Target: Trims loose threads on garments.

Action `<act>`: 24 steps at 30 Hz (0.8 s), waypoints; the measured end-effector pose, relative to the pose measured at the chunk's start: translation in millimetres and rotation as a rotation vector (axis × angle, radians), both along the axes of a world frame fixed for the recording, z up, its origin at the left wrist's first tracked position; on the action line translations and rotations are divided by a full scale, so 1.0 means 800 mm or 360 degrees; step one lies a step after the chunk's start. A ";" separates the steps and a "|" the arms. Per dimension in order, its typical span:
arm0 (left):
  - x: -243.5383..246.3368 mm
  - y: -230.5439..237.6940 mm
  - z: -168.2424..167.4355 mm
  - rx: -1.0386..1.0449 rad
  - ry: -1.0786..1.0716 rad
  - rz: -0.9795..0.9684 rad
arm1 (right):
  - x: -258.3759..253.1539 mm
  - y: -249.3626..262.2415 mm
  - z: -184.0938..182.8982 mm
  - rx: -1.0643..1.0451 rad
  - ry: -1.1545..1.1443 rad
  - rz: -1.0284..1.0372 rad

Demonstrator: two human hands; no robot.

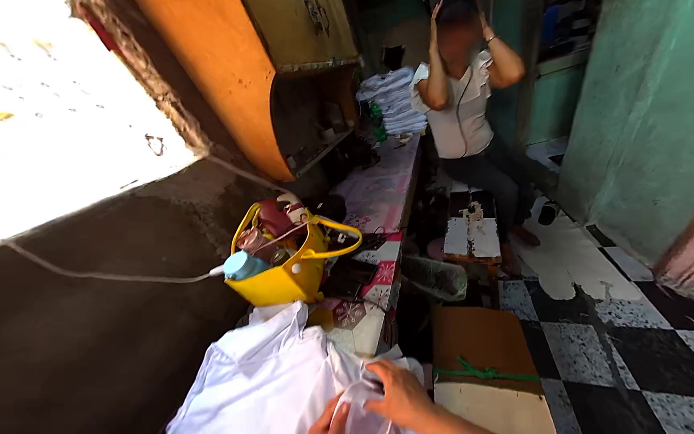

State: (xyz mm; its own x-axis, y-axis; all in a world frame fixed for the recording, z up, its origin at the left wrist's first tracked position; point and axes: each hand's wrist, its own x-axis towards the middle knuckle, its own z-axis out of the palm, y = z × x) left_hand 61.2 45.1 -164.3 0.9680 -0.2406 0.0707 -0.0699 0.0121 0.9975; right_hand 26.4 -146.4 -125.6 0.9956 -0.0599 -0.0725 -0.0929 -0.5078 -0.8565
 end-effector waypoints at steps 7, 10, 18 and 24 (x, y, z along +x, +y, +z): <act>0.007 -0.030 0.091 0.0074 0.0244 0.0168 | 0.021 -0.046 0.038 0.0979 -0.0105 -0.0068; 0.008 -0.037 0.110 0.0053 0.0335 0.0053 | 0.037 -0.047 0.046 0.0639 -0.0217 -0.0257; 0.016 -0.037 0.123 -0.0067 0.0554 0.0091 | 0.047 -0.061 0.024 0.0642 -0.0197 -0.0225; 0.008 -0.040 0.123 -0.0090 0.0487 0.0077 | 0.022 -0.038 0.037 0.0375 -0.0798 -0.0306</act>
